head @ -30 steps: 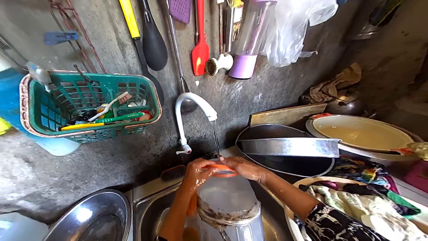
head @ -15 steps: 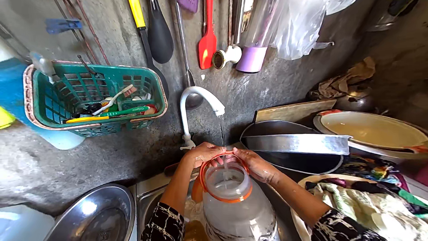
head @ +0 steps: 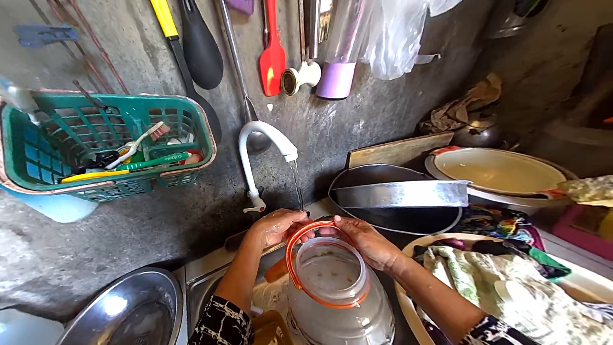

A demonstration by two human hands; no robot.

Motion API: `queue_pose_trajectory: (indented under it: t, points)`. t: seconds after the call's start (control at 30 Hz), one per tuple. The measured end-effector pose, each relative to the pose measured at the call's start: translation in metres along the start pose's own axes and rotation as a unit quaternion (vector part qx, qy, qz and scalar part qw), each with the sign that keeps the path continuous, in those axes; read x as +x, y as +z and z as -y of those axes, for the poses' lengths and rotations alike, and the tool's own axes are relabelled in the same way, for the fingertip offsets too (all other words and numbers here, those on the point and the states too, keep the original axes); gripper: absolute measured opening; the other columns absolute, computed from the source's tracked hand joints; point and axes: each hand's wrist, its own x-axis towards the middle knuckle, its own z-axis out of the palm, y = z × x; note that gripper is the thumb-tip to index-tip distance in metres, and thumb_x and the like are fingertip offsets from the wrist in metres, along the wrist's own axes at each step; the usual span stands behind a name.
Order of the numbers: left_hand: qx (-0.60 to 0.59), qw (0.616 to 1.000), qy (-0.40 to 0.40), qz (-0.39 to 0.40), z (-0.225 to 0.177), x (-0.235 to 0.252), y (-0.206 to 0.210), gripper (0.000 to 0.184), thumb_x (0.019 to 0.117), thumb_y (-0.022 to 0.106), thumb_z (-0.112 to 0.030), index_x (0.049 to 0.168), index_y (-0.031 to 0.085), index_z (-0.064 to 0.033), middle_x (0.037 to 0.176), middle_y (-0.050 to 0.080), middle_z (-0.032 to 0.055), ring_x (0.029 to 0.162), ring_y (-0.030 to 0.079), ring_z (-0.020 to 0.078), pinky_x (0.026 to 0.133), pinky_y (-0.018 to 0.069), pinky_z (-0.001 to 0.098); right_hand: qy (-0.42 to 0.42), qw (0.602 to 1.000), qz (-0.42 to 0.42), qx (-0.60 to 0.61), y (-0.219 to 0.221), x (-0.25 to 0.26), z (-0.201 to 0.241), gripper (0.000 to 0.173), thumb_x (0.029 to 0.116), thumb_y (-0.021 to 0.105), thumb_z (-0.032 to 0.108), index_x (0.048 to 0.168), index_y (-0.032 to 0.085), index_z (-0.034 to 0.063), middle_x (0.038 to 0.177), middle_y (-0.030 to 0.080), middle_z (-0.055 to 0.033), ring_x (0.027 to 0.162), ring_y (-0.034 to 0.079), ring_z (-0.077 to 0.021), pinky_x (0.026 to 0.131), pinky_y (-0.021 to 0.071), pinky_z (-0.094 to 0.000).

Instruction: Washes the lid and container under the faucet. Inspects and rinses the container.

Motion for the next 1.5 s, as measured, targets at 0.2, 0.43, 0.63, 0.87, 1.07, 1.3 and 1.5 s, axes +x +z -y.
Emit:
queue_pose_trajectory:
  t: [0.2,0.43,0.63,0.87,1.07,1.3,1.5]
  points:
    - [0.009,0.999,0.036,-0.019,0.006,-0.001,-0.002,0.019,0.1065,0.047,-0.01,0.108,0.064,-0.0019,0.078,0.067,-0.0001,0.061,0.06,0.0021,0.057,0.0502,0.0165,-0.002,1.0,-0.022,-0.013,0.006,0.006,0.001,0.033,0.112,0.04,0.02,0.111,0.068,0.0022,0.088,0.074,-0.0057,0.078,0.071,-0.0102,0.072,0.0589,-0.0257]
    - [0.01,0.998,0.065,-0.013,0.02,-0.003,-0.006,0.023,0.1084,0.048,-0.02,0.108,0.066,-0.0044,0.073,0.064,-0.0028,0.05,0.05,-0.0014,0.047,0.0425,0.0135,-0.008,0.998,-0.029,-0.063,0.013,0.024,-0.002,0.033,0.1105,0.046,0.024,0.105,0.07,0.0022,0.081,0.074,-0.0052,0.07,0.07,-0.0101,0.066,0.0579,-0.0259]
    - [-0.202,0.97,0.044,-0.126,0.008,-0.018,0.02,0.022,0.1099,0.041,-0.017,0.113,0.059,-0.005,0.074,0.054,0.0001,0.046,0.042,0.0021,0.042,0.0369,0.0136,-0.062,0.915,-0.012,-0.398,0.037,0.039,0.036,0.04,0.1112,0.045,0.031,0.117,0.072,0.0014,0.103,0.071,-0.0209,0.098,0.067,-0.0354,0.09,0.0483,-0.059]
    - [-0.405,0.886,0.101,-0.203,-0.009,-0.038,0.041,0.018,0.1059,0.037,-0.004,0.12,0.047,-0.0045,0.095,0.057,0.0096,0.075,0.062,0.0169,0.07,0.0563,0.0305,-0.151,0.912,0.005,-0.381,0.065,-0.032,0.022,0.059,0.1018,0.053,0.037,0.153,0.048,0.0101,0.144,0.06,-0.0152,0.134,0.055,-0.0311,0.113,0.0404,-0.0552]
    - [-0.016,0.974,0.117,-0.196,0.0,-0.048,0.034,0.056,0.1074,0.052,-0.017,0.158,0.03,-0.0056,0.148,0.052,0.0209,0.132,0.054,0.0312,0.109,0.0453,0.0467,-0.3,0.901,-0.129,-0.286,0.034,-0.014,-0.017,0.039,0.1008,0.053,0.022,0.136,0.064,0.0095,0.085,0.073,-0.0013,0.07,0.069,-0.0082,0.067,0.0606,-0.03]
    - [0.259,0.863,0.251,-0.354,0.044,-0.019,0.013,0.035,0.105,0.057,-0.033,0.121,0.075,-0.0077,0.113,0.067,0.0169,0.11,0.061,0.0295,0.097,0.0478,0.0478,-0.155,0.985,-0.07,0.022,0.009,-0.016,0.012,0.029,0.1064,0.046,0.005,0.126,0.066,0.0004,0.078,0.07,-0.0026,0.056,0.058,-0.0028,0.052,0.0497,-0.0153]
    - [0.051,0.948,0.179,-0.256,0.057,-0.001,0.018,0.028,0.1068,0.055,-0.021,0.125,0.07,-0.0061,0.099,0.07,0.0087,0.081,0.062,0.0132,0.076,0.0517,0.032,-0.024,0.989,-0.095,0.106,0.006,-0.002,-0.008,0.03,0.1106,0.041,0.012,0.103,0.068,0.0002,0.077,0.07,-0.0041,0.065,0.066,-0.0077,0.063,0.058,-0.0217]
